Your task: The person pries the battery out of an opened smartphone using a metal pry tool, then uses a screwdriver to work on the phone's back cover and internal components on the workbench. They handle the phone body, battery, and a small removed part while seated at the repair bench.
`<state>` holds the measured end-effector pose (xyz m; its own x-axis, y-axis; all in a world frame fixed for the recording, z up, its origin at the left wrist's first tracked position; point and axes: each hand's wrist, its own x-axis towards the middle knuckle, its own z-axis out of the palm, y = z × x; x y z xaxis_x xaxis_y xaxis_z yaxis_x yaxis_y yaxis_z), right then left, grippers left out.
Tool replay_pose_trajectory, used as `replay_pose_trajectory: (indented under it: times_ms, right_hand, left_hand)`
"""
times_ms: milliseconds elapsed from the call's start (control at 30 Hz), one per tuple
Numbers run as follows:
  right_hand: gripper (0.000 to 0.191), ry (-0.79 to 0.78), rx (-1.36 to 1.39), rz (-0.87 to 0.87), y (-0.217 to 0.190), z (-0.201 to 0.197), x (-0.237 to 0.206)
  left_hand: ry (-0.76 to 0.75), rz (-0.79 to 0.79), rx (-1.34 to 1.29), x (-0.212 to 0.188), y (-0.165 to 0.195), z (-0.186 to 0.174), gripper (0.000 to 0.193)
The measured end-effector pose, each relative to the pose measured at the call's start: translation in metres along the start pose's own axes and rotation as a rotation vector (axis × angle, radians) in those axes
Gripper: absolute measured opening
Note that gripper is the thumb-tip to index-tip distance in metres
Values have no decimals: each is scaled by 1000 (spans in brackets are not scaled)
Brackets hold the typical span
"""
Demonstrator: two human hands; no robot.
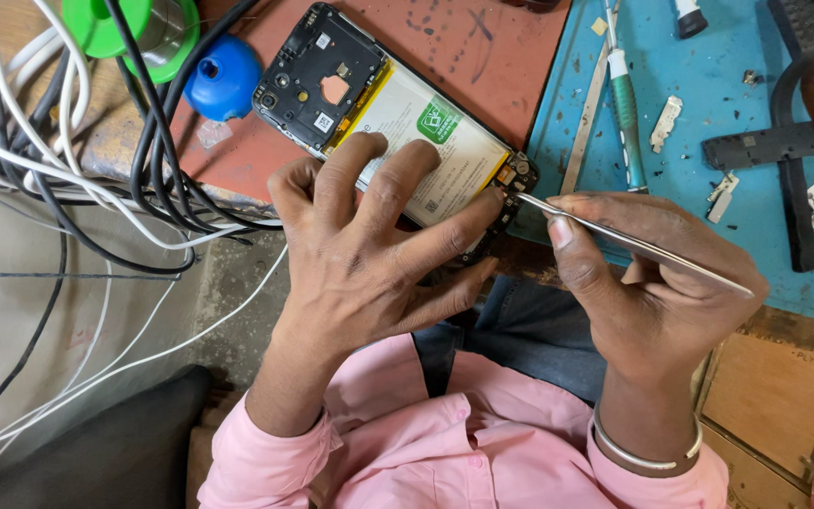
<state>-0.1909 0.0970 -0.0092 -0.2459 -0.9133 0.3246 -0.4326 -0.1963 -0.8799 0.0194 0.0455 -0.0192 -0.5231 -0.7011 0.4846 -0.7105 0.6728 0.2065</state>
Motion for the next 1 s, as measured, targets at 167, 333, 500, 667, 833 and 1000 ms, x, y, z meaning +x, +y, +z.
replay_pose_trajectory:
  times_ms: [167, 333, 500, 667, 833, 1000]
  right_hand:
    - [17, 13, 30, 11, -1, 2, 0]
    - [17, 8, -2, 24, -3, 1, -1]
    - [16, -2, 27, 3, -1, 2, 0]
    - [16, -18, 24, -70, 1, 2, -1]
    - [17, 20, 12, -22, 2, 2, -2]
    - [18, -3, 31, -56, 5, 0, -3]
  left_hand:
    - [1, 0, -3, 0, 0, 0, 42]
    - [-1, 1, -9, 0, 0, -1, 42]
    - [-5, -2, -16, 0, -1, -1, 42]
    - [-8, -1, -17, 0, -1, -1, 42]
    - [-12, 1, -7, 0, 0, -1, 42]
    - [-7, 3, -8, 0, 0, -1, 43]
